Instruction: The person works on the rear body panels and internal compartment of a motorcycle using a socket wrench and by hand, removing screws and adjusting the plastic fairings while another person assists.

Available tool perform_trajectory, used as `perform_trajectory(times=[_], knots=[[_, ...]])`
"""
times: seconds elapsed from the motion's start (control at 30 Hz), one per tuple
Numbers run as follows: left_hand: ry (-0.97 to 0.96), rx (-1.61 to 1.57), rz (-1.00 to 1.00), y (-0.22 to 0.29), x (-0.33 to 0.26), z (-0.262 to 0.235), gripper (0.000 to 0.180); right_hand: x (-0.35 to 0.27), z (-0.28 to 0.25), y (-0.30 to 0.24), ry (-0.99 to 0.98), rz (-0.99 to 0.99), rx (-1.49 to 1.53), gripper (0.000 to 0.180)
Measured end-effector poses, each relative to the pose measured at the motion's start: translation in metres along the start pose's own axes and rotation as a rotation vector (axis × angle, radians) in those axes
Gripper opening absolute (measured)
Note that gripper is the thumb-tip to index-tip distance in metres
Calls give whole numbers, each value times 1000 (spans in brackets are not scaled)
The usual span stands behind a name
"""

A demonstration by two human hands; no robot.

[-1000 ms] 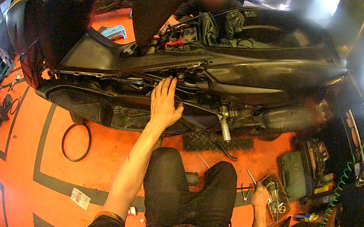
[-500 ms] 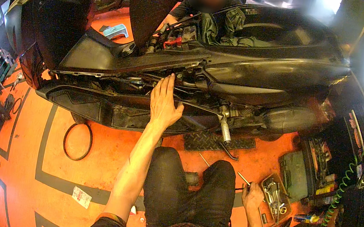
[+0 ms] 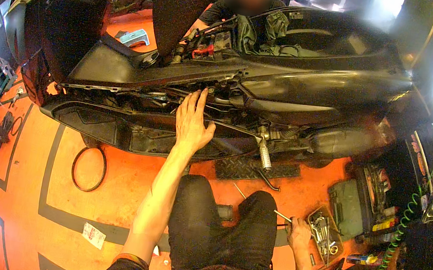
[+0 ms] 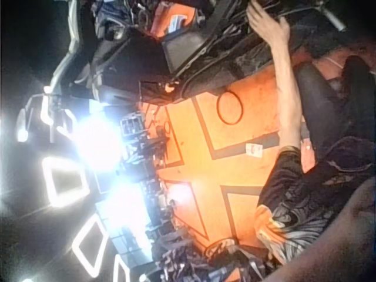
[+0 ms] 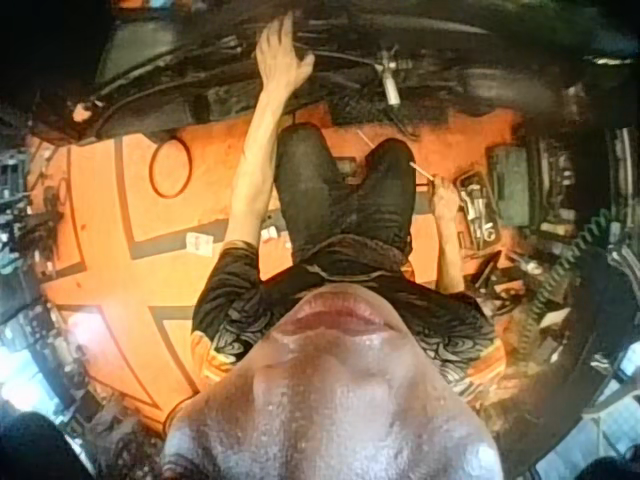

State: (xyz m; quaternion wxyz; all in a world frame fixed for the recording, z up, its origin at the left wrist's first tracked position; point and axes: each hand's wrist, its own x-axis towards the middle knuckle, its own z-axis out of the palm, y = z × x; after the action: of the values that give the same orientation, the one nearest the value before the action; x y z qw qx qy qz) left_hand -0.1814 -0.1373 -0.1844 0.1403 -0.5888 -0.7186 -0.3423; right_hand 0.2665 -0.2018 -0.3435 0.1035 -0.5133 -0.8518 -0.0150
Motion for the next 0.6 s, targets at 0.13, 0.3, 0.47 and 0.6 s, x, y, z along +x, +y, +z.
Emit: perform_trajectory(times=[0.13,0.3,0.47,0.6], knots=[[8,-15,-3,0,0,3,86,0,-1,6,-43,15,-13,15],[23,-9,20,0,-1,2,85,4,1,9,-63,191,5,21],[13,-6,8,-4,-2,1,84,0,-6,1,-57,164,40,22],[22,-43,10,-2,-1,3,83,-9,5,10,13,88,14,21]])
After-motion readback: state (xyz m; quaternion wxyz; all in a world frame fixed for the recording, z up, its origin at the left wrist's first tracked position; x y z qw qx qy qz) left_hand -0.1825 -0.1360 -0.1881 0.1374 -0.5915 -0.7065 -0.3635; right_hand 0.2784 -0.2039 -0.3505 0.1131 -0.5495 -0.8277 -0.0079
